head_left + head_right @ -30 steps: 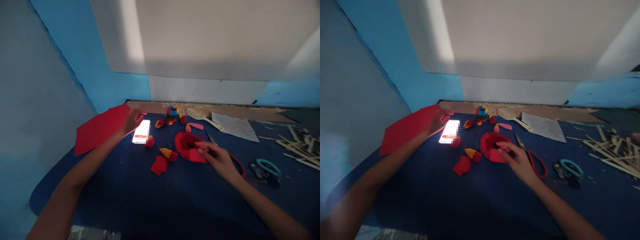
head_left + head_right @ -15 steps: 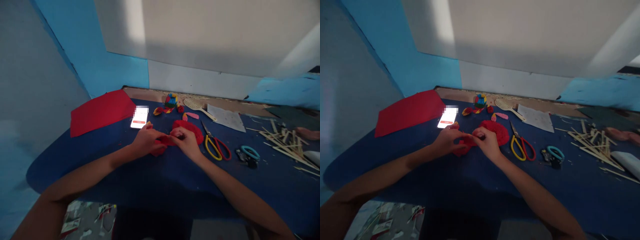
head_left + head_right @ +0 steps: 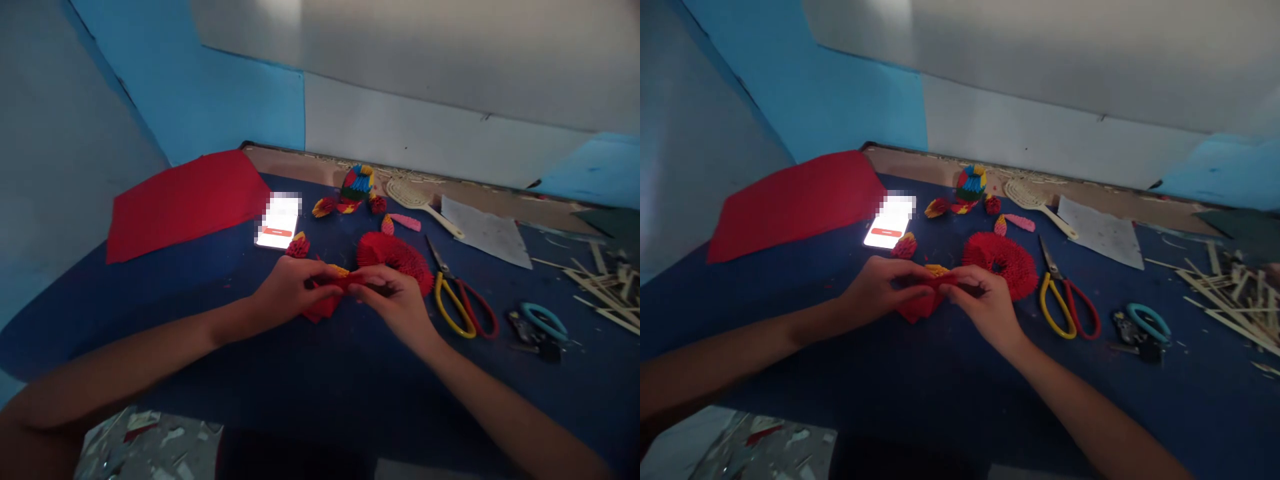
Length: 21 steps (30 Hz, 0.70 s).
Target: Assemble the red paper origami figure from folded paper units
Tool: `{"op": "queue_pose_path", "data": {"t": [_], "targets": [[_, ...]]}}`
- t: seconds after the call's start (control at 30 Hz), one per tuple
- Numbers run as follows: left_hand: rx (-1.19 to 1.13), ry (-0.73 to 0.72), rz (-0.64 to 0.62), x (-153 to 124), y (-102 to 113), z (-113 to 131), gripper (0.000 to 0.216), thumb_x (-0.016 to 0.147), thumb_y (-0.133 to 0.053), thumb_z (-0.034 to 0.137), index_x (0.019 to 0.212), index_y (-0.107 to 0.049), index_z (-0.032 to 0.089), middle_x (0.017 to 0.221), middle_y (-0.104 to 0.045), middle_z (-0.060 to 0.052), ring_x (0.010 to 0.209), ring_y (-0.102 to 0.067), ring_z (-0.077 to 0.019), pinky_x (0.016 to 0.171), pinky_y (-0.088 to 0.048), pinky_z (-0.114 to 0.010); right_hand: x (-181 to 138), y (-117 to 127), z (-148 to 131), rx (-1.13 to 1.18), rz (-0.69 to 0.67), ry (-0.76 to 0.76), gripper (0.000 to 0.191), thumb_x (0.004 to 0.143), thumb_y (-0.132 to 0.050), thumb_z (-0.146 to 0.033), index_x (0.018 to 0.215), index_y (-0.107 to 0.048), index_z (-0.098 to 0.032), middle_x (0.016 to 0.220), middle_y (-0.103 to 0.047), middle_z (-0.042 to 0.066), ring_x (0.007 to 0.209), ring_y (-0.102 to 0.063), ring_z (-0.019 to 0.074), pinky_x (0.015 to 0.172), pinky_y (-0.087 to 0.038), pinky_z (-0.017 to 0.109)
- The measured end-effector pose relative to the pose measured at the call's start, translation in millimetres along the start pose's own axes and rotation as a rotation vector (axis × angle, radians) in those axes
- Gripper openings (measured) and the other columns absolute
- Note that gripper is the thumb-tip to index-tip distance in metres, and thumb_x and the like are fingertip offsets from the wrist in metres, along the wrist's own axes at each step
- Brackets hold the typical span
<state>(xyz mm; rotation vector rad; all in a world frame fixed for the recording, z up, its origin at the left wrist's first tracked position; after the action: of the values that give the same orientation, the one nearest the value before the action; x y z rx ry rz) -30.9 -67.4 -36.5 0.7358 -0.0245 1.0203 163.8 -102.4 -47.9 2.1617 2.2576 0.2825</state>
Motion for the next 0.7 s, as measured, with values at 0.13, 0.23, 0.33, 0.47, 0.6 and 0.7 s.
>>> {"op": "queue_pose_path", "data": {"t": [0.13, 0.23, 0.33, 0.47, 0.6, 0.7], "targets": [[0.003, -0.023, 0.011, -2.2, -1.1, -0.8, 0.015, 0.086, -0.072, 0.034, 0.095, -0.077, 0.024, 0.086, -0.078, 0.000, 0.069, -0.072, -0.0126, 0.068, -0.058, -0.022, -1.6, -1.3, -0.7, 0.016, 0.013, 0.004, 0.010, 0.070, -0.078, -0.029, 0.075, -0.072, -0.022, 0.067, -0.073, -0.001, 0.056, -0.068, 0.0131, 0.051, -0.057, 0.024], [0.004, -0.034, 0.021, -2.3, -1.3, 0.8, 0.012, 0.086, -0.071, 0.033, 0.091, -0.078, 0.024, 0.083, -0.078, 0.000, 0.068, -0.072, -0.0127, 0.066, -0.058, -0.022, -1.8, -2.1, 0.9, 0.016, 0.015, 0.020, 0.009, 0.071, -0.078, -0.029, 0.073, -0.072, -0.022, 0.066, -0.073, -0.001, 0.056, -0.069, 0.0138, 0.052, -0.058, 0.025], [0.023, -0.017, 0.048, -1.4, -0.5, 3.5, 0.007, 0.084, -0.073, 0.028, 0.086, -0.077, 0.023, 0.077, -0.077, 0.001, 0.063, -0.070, -0.0119, 0.061, -0.055, -0.021, -2.3, -2.6, 1.9, -0.020, 0.059, 0.067, 0.006, 0.072, -0.078, -0.027, 0.073, -0.075, -0.023, 0.067, -0.075, 0.000, 0.059, -0.071, 0.0155, 0.056, -0.060, 0.026], [0.063, 0.029, 0.024, -2.3, 0.9, 6.3, 0.006, 0.084, -0.071, 0.025, 0.080, -0.075, 0.022, 0.070, -0.074, 0.002, 0.059, -0.067, -0.0115, 0.056, -0.051, -0.021, -6.9, -1.6, -2.1, -0.148, 0.076, 0.202, 0.006, 0.076, -0.074, -0.021, 0.078, -0.077, -0.026, 0.073, -0.078, 0.000, 0.063, -0.074, 0.0164, 0.059, -0.061, 0.026], [0.142, 0.004, -0.095, -7.4, -0.8, 7.7, 0.004, 0.083, -0.068, 0.020, 0.084, -0.071, 0.021, 0.073, -0.074, 0.001, 0.062, -0.068, -0.0126, 0.058, -0.049, -0.022, -13.8, -0.1, -7.0, -0.368, -0.007, 0.386, 0.017, 0.081, -0.068, -0.015, 0.084, -0.078, -0.029, 0.077, -0.079, -0.002, 0.066, -0.075, 0.0158, 0.061, -0.060, 0.024], [0.203, -0.027, -0.175, -10.4, -5.2, 8.6, 0.005, 0.085, -0.064, 0.019, 0.087, -0.068, 0.021, 0.075, -0.072, 0.001, 0.062, -0.066, -0.0128, 0.058, -0.047, -0.023, -16.1, -0.7, -8.4, -0.434, -0.045, 0.514, 0.016, 0.083, -0.068, -0.014, 0.086, -0.077, -0.027, 0.080, -0.079, -0.001, 0.068, -0.075, 0.0151, 0.063, -0.060, 0.023]]}}
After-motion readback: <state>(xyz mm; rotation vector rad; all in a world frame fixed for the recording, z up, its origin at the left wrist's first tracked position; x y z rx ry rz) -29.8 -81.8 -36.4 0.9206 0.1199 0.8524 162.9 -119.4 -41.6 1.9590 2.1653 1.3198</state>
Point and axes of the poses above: each hand's wrist, its own x-axis towards the middle knuckle, its own y-axis out of the back of the hand, z = x × y, the point moved 1 cm from there along x, towards the middle knuckle
